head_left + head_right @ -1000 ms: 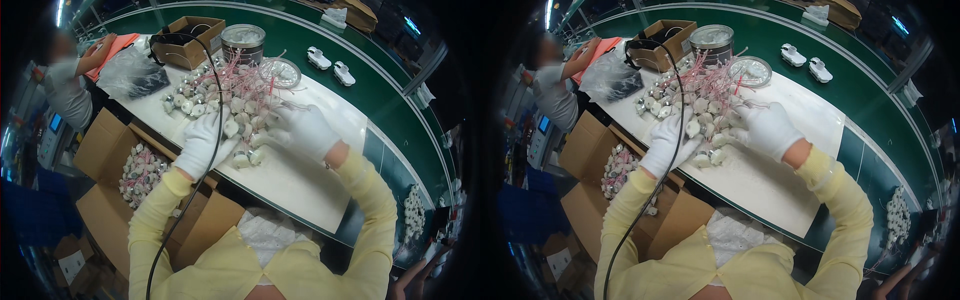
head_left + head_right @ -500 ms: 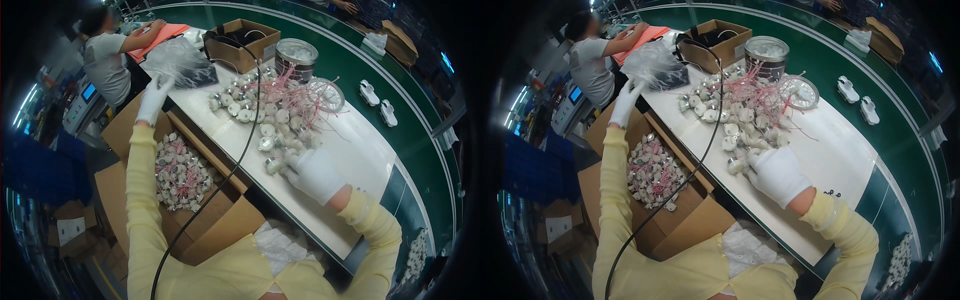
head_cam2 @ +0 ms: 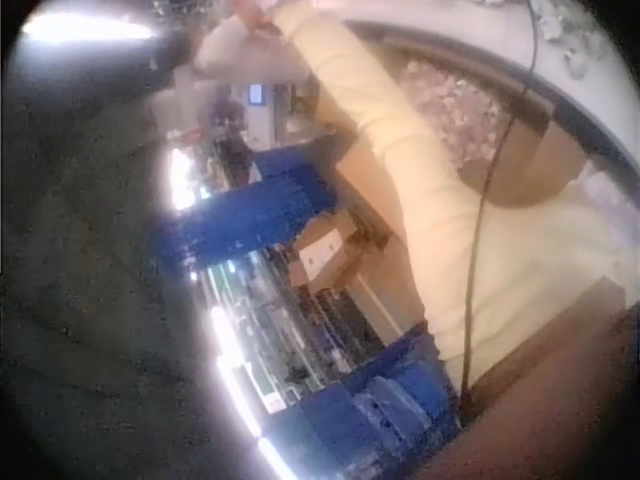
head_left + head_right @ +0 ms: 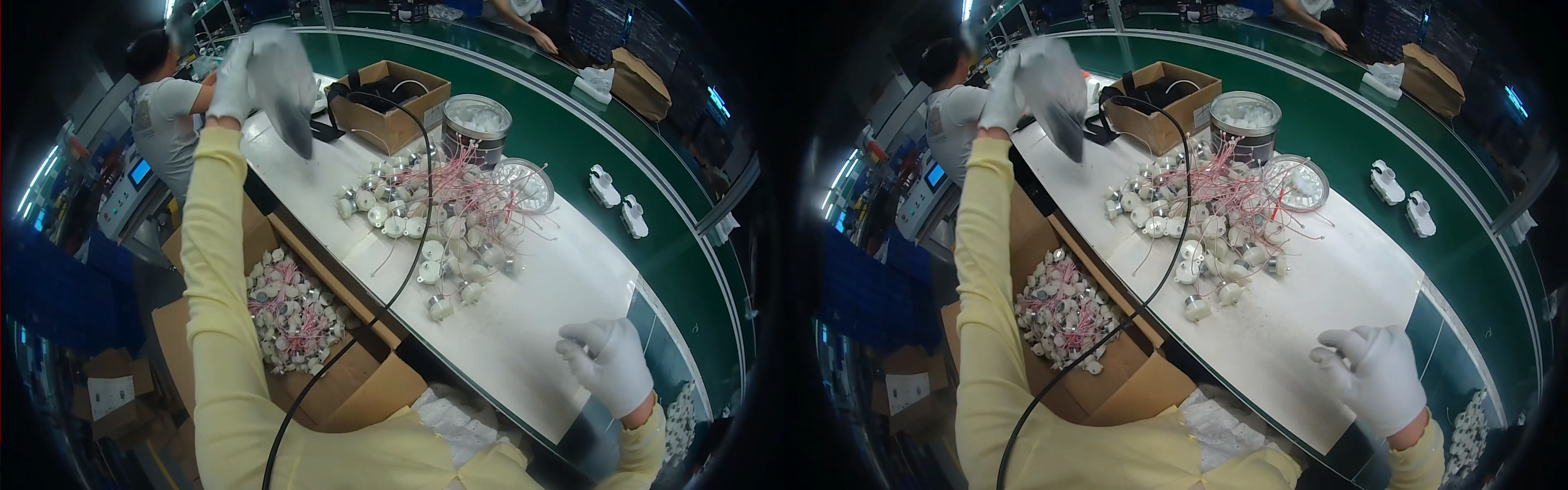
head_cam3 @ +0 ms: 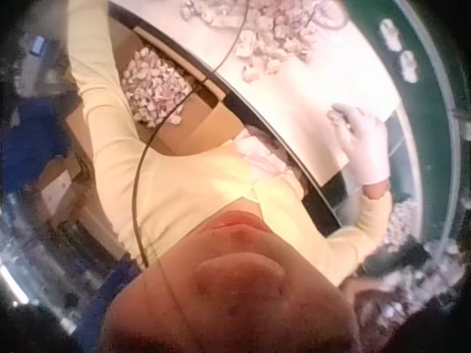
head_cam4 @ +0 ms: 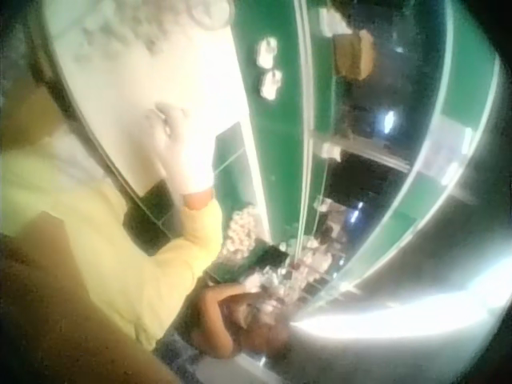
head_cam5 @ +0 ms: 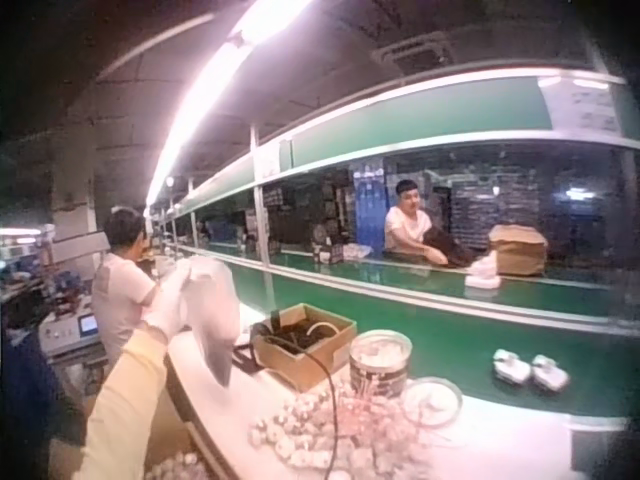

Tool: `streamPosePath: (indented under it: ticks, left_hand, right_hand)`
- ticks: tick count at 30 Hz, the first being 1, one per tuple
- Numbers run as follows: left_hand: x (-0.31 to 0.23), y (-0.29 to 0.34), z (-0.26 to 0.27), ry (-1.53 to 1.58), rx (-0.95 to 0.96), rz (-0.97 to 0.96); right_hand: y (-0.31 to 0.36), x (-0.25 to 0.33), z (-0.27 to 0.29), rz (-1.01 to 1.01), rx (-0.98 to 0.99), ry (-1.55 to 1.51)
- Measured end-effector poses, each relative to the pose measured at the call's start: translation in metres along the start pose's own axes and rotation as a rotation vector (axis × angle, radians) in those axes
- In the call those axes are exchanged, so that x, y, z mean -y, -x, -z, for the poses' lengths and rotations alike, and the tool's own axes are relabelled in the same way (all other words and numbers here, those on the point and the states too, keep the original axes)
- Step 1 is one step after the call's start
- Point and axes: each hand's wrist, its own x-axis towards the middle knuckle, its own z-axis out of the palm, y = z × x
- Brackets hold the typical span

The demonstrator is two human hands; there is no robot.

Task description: The person assembles small white electronic components by inserting metal washers into their centers and placing them on a green workbench. They then use a brush to apply a white substance to the components and transfer the finished items into a cardboard box.

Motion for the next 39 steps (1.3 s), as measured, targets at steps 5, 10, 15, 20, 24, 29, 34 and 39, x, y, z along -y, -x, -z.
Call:
streamPosePath:
  ticks: [5, 10, 15, 20, 24, 29, 34, 39]
  left_hand:
    - [-0.086, -0.043, -0.009, 0.109, 0.108, -0.264]
    - [-0.221, -0.005, -0.056, 0.755, 0.387, 0.042]
    - [-0.245, 0.033, -0.109, 0.855, 0.522, 0.083]
    - [-0.276, 0.060, -0.181, 0.850, 0.576, -0.052]
    - [-0.269, 0.059, -0.205, 0.894, 0.929, 0.036]
    - [-0.256, 0.073, -0.263, 0.376, 0.773, -0.356]
    - [-0.259, 0.067, -0.323, 0.348, 0.756, -0.218]
    - [-0.260, 0.107, -0.385, 0.337, 0.920, -0.332]
  right_hand:
    - [-0.015, 0.009, 0.025, -0.005, -0.160, -0.109]
    - [-0.049, 0.023, 0.054, 0.226, -0.378, -0.248]
    - [-0.097, 0.025, 0.081, 0.400, -0.693, -0.053]
    - [-0.127, 0.023, 0.107, 0.633, -0.660, -0.506]
    - [-0.116, 0.026, 0.139, 0.225, -0.277, -0.282]
    - [-0.081, -0.002, 0.163, 0.094, -0.265, -0.202]
    - [-0.038, -0.019, 0.180, 0.066, -0.287, -0.337]
    - [-0.015, -0.042, 0.160, -0.055, -0.046, -0.251]
